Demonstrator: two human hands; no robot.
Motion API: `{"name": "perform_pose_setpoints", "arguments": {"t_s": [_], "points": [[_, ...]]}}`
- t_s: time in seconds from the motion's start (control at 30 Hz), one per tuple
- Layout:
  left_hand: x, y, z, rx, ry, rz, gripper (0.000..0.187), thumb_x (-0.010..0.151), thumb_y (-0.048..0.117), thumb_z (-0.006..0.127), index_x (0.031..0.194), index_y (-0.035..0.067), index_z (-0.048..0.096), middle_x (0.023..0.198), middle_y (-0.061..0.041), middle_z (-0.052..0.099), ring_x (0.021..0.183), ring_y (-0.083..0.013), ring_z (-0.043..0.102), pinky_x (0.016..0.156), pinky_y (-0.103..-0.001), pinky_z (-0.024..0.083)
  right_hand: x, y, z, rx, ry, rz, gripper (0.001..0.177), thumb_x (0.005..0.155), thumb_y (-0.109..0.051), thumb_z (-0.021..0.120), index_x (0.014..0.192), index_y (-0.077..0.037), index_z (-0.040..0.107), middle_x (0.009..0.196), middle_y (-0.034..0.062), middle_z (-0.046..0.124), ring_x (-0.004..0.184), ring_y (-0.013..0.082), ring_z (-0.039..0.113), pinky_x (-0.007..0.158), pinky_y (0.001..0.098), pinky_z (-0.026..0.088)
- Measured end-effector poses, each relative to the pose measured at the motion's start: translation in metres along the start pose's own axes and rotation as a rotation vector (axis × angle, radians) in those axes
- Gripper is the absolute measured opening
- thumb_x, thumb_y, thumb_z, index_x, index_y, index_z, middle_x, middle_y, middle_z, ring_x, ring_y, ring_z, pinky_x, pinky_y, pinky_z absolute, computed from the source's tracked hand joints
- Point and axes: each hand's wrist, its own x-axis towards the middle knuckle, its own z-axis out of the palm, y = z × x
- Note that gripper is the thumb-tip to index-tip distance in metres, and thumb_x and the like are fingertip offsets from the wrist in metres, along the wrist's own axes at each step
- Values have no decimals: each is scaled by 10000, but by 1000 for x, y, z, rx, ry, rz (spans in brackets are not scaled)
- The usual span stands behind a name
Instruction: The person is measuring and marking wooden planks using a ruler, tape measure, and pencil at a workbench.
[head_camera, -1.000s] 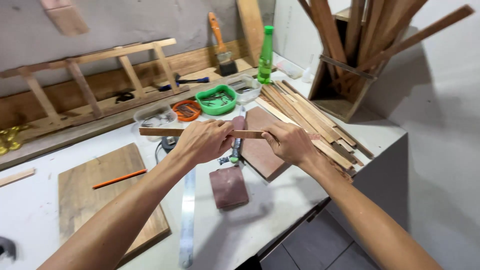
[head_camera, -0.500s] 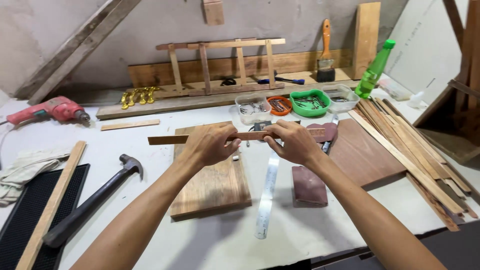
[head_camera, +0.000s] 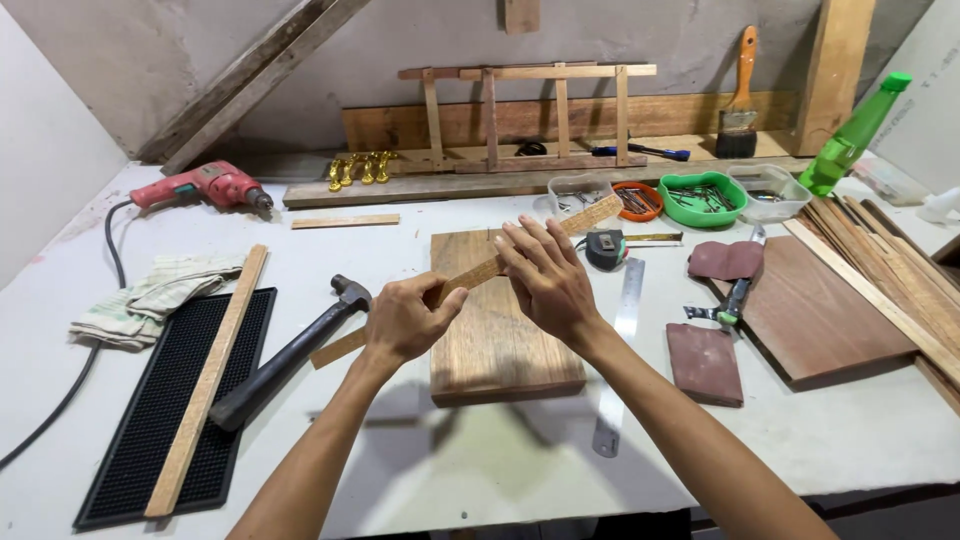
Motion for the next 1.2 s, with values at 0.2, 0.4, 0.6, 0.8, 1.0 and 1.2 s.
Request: {"name": "perform_pose_setpoints", "arguments": {"t_s": [0.2,0.4,0.6,0.8,1.0,1.2], "points": [[-11,-24,-25,-126,-17,-3,434,840,481,748,985,74,791,703,-48,739,534,-162,664,493,-366,534,21,-20,16,32,-27,-70,393,1001,-153,636,1388,-85,631,1508,124,563,1478,311,439,1285,499,230],[-12,-41,-18,-706,-617,-350,544,971,546,487,1105,94,759,545,41,426,447,-113,358,413,-316,321,27,-17,25,-122,-32,-215,449,1013,-286,558,1432,-129,599,1547,124,523,1493,328,400,1286,525,157],[-11,-15,-30,-872,-748,-465,555,1077,517,398,1132,65,715,579,86,332,475,-46,283,429,-245,252,13,-11,26,-123,-49,-185,444,1050,-364,553,1444,-162,584,1542,121,518,1515,318,390,1308,523,154],[-3,-18,-2,-970,-711,-446,522,1076,409,301,1184,-24,572,621,-23,575,475,-118,503,437,-277,444,10,6,24,-50,-226,-72,634,1014,-432,550,1565,-139,437,1650,167,337,1534,352,306,1283,500,180],[-2,-16,10,-850,-414,-496,319,1006,189,462,1241,-6,555,717,-46,649,548,-115,610,465,-271,524,-17,-1,49,100,-448,-10,632,1034,-409,493,1598,-149,377,1676,174,259,1538,356,283,1263,492,185],[-20,-50,52,-635,-454,-451,448,958,94,611,1374,-32,505,792,-97,729,629,-108,694,547,-273,566,-38,-8,67,164,-679,-42,610,1043,-423,440,1586,-156,365,1674,115,283,1504,271,327,1252,511,165]]}}
